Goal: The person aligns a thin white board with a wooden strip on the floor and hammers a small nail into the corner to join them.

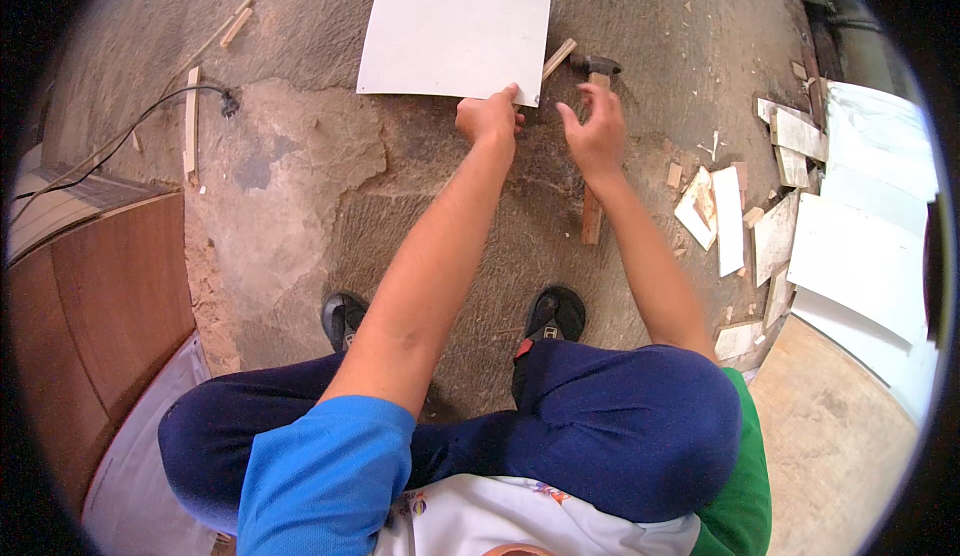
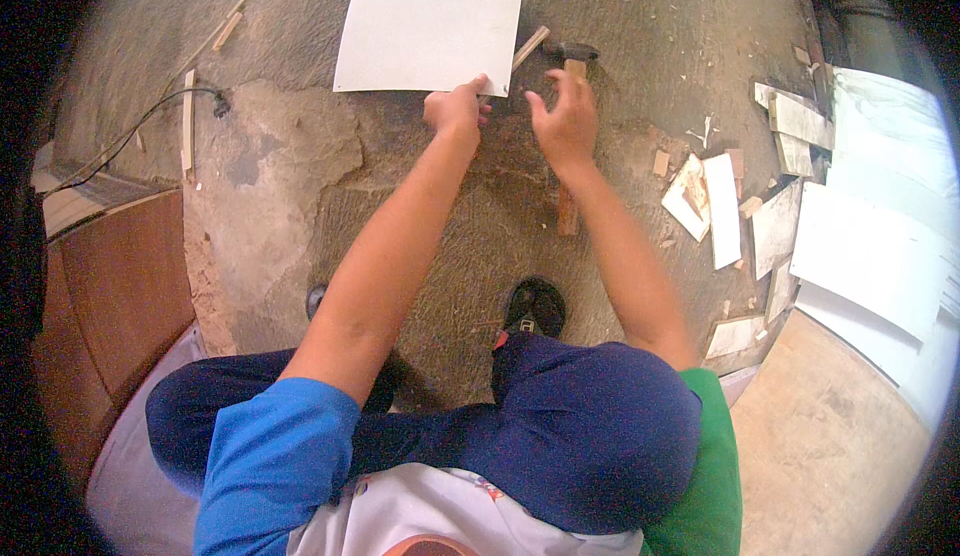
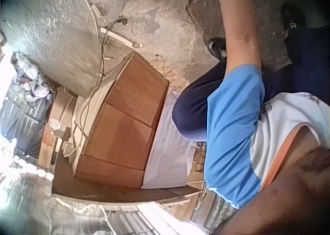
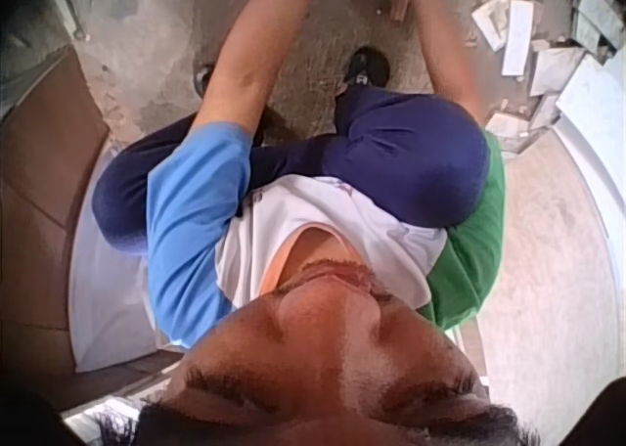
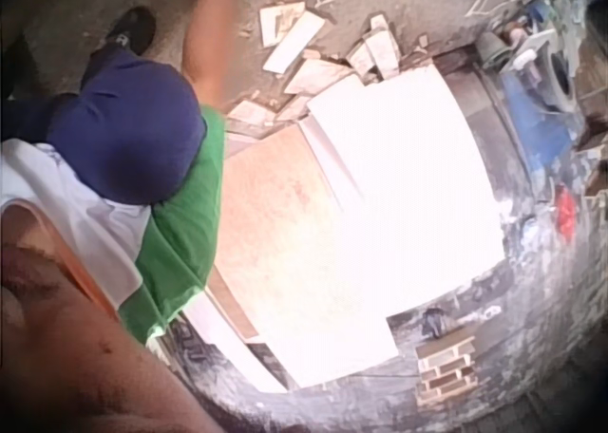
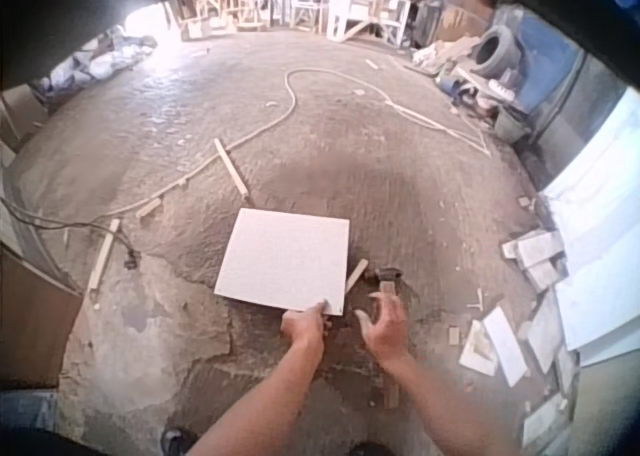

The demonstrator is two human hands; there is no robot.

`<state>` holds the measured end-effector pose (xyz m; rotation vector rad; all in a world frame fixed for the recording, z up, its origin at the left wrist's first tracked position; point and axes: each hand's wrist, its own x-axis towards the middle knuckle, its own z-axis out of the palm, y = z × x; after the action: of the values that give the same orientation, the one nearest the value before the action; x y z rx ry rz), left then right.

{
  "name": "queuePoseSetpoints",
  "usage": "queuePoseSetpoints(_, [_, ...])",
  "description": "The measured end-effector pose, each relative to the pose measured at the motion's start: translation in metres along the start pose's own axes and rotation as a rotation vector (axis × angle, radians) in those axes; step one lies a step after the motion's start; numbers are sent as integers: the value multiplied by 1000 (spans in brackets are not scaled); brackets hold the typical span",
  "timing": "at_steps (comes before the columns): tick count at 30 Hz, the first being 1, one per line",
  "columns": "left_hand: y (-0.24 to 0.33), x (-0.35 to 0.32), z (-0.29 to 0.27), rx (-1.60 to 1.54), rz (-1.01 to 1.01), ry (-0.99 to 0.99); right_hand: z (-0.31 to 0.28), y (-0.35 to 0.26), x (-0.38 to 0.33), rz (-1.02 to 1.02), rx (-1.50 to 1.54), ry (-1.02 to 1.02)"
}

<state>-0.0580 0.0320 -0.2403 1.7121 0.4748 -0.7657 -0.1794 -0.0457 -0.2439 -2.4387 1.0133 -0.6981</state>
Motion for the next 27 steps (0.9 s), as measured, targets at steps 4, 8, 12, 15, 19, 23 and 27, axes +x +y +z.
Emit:
queuePoseSetpoints(4, [-8,9,2,-25,10,-63,-25,22,-29,343,-95,-142])
queuePoseSetpoints(8, [-6,9,1,-34,-1,-76,-29,42,-49,403,-101,-279])
queuePoseSetpoints(12, [-4,18,-3,-217,-136,-87,-23,72,-46,524,140,-413])
queuePoseSetpoints(15, [3,12,-10,-252,-195,-87,-34,70,-43,723,668,-490])
queuePoseSetpoints(19, [-7,28,-6,-182,-88,-104,-64,16,-51,799,1068,-436])
queuePoseSetpoints(23, [-10,22,-1,-200,-15,-66,-83,4,-76,624,801,-434])
queuePoseSetpoints(27, [-5,9,0,-171,-29,-44,-100,-30,-92,522,410,-439])
